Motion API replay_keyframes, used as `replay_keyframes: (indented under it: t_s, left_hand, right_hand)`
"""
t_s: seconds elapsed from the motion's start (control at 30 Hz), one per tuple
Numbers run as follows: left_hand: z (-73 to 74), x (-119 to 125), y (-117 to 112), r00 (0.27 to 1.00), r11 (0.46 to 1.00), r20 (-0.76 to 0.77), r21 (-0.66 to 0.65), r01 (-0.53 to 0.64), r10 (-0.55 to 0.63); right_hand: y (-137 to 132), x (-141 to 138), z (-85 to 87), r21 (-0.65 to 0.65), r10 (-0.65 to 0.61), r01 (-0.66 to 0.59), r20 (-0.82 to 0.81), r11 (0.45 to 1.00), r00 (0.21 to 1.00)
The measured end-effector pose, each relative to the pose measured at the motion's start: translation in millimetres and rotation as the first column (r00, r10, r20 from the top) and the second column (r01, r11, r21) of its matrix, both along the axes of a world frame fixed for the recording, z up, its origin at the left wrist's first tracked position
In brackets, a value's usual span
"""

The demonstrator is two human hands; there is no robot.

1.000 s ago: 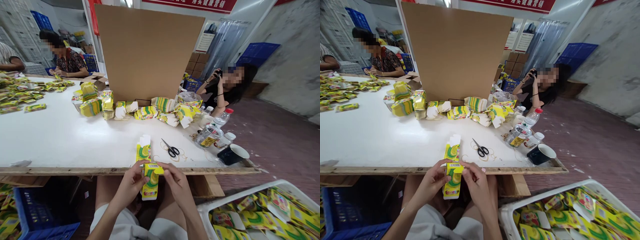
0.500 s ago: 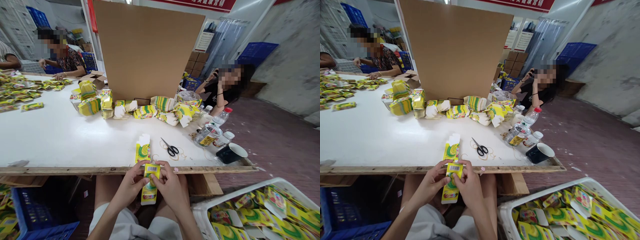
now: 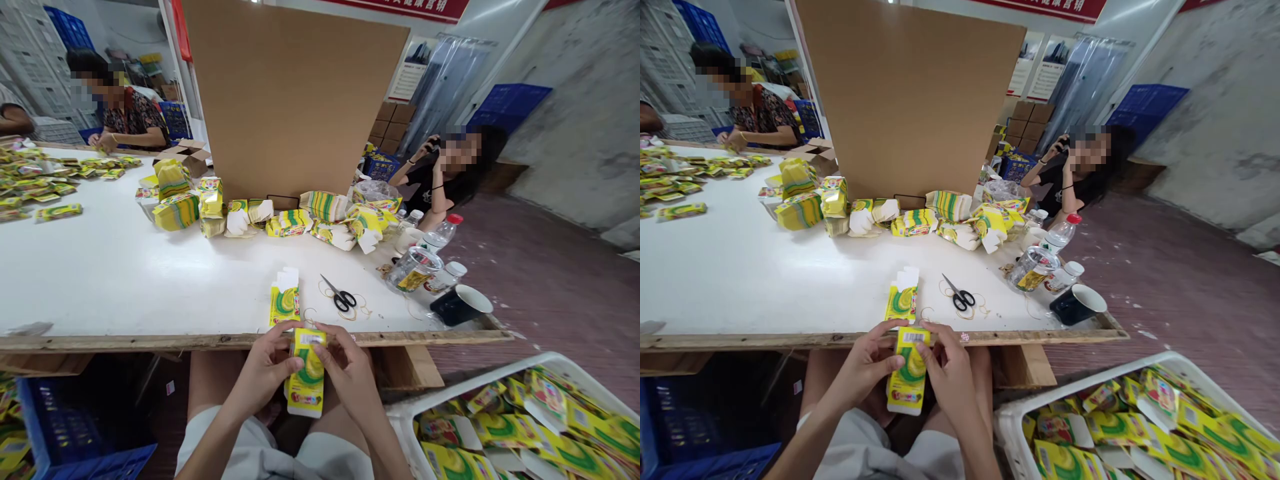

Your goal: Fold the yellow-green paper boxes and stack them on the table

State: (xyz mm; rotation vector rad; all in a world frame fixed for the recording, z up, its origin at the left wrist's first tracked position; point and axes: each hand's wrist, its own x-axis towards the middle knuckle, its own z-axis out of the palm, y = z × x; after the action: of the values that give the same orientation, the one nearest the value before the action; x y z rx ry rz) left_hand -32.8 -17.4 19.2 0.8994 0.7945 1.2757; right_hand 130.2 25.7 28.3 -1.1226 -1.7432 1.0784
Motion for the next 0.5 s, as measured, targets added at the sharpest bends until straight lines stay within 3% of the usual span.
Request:
replay_keyframes:
  t_s: [0.1,0.17,0.23,0.27,0.3,0.33,0.4,0.47,0.5]
  left_hand:
    - [-1.2,17,6,0.997,0.999,-0.071,0.033,0.029,-0.027]
    - [-5.7,19,15,0.965,0.997,-0.260,0.078,-0.015,0.035]
    - [-14.3,10,26,0.839,0.979,-0.507,0.151,-0.139,0.197]
    - [-19.9,4,31,0.748,0.961,-0.602,0.189,-0.204,0.278]
    - [-26.0,-3,36,0.692,0.947,-0.647,0.204,-0.247,0.320]
    - [-32.2,-8,40,0.663,0.941,-0.670,0.207,-0.267,0.335]
    - [-43.1,-14,45,0.662,0.943,-0.674,0.190,-0.272,0.327]
    - [-50.4,-14,45,0.666,0.948,-0.678,0.175,-0.265,0.312]
    - [-52.6,-13,44,0.668,0.950,-0.678,0.169,-0.263,0.306]
  right_hand:
    - [-5,27,3.3,0.039,-0.110,0.108,0.028,0.993,0.994]
    - [-10,66,11.1,0.171,-0.265,0.237,0.167,0.956,0.950]
    - [-15,115,20.8,0.400,-0.482,0.333,0.368,0.854,0.795]
    - [-16,137,24.7,0.496,-0.549,0.308,0.471,0.812,0.691]
    - [-17,153,27.1,0.563,-0.619,0.308,0.522,0.767,0.587]
    - [-16,162,27.3,0.595,-0.652,0.312,0.527,0.741,0.546]
    - [-10,153,20.1,0.550,-0.618,0.338,0.469,0.763,0.631]
    - [3,113,4.1,0.390,-0.470,0.323,0.376,0.862,0.799]
    - [12,86,-5.7,0.295,-0.409,0.316,0.343,0.902,0.845]
